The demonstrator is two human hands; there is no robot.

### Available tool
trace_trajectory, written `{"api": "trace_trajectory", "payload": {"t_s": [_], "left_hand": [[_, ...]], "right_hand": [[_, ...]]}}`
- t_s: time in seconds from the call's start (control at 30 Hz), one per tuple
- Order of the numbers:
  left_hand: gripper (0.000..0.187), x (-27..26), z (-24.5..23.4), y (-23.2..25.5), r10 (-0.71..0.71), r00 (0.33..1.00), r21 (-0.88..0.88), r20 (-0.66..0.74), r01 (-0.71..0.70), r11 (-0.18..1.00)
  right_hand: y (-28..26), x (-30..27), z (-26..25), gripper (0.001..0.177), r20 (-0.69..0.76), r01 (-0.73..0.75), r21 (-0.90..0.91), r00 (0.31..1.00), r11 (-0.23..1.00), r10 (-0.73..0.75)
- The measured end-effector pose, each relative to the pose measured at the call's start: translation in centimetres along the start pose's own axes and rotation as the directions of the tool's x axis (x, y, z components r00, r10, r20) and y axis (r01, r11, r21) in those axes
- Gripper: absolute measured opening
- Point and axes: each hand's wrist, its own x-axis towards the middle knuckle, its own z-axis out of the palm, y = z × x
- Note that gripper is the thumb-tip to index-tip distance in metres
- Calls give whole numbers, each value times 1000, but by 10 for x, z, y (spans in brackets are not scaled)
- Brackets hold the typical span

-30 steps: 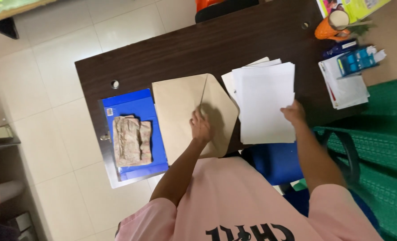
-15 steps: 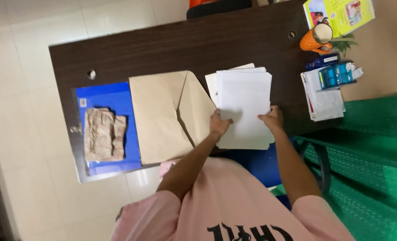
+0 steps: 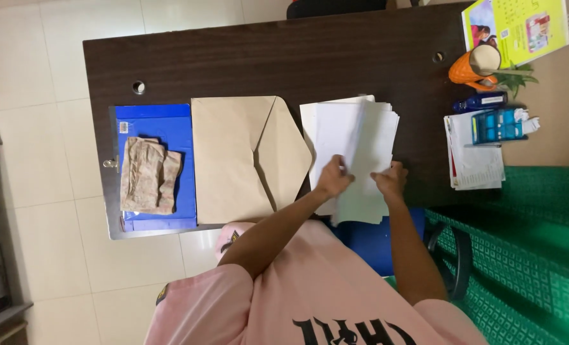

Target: Cleaning and organizing office folders and papers at a desk.

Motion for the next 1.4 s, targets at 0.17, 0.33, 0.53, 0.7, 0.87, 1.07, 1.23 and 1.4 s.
{"api": "trace_trajectory", "payload": {"t_s": [0.17,0.33,0.53,0.7,0.87,1.07,1.23,1.4], "left_hand": [[64,26,4,-59,-231,959,145,-162,255,956],[79,16,6,-40,-260,927,154,-269,308,939],[66,6,-12,-26,-297,910,147,-290,349,925],[57,-14,-4,-3,-207,920,236,-334,294,926],[67,-18,15,-8,-19,937,256,-348,115,960],[107,-2,27,-48,-155,942,244,-299,233,942],[106,-8,27,-41,-196,930,211,-310,269,940],[88,-33,23,-10,-75,935,257,-347,172,951]], "right_hand": [[3,6,5,84,-13,67,-52,998,996,-67],[-10,-2,-6,84,16,21,1,1000,1000,-22],[-33,-15,-23,89,158,-90,58,984,994,80],[-22,-14,-10,95,90,-5,-26,996,1000,7],[-2,-4,4,91,12,105,38,994,994,-106],[19,10,21,99,-26,119,-12,993,993,-119],[16,1,22,102,-72,147,-47,986,988,-150],[7,-3,15,105,-33,99,-25,994,995,-100]]}}
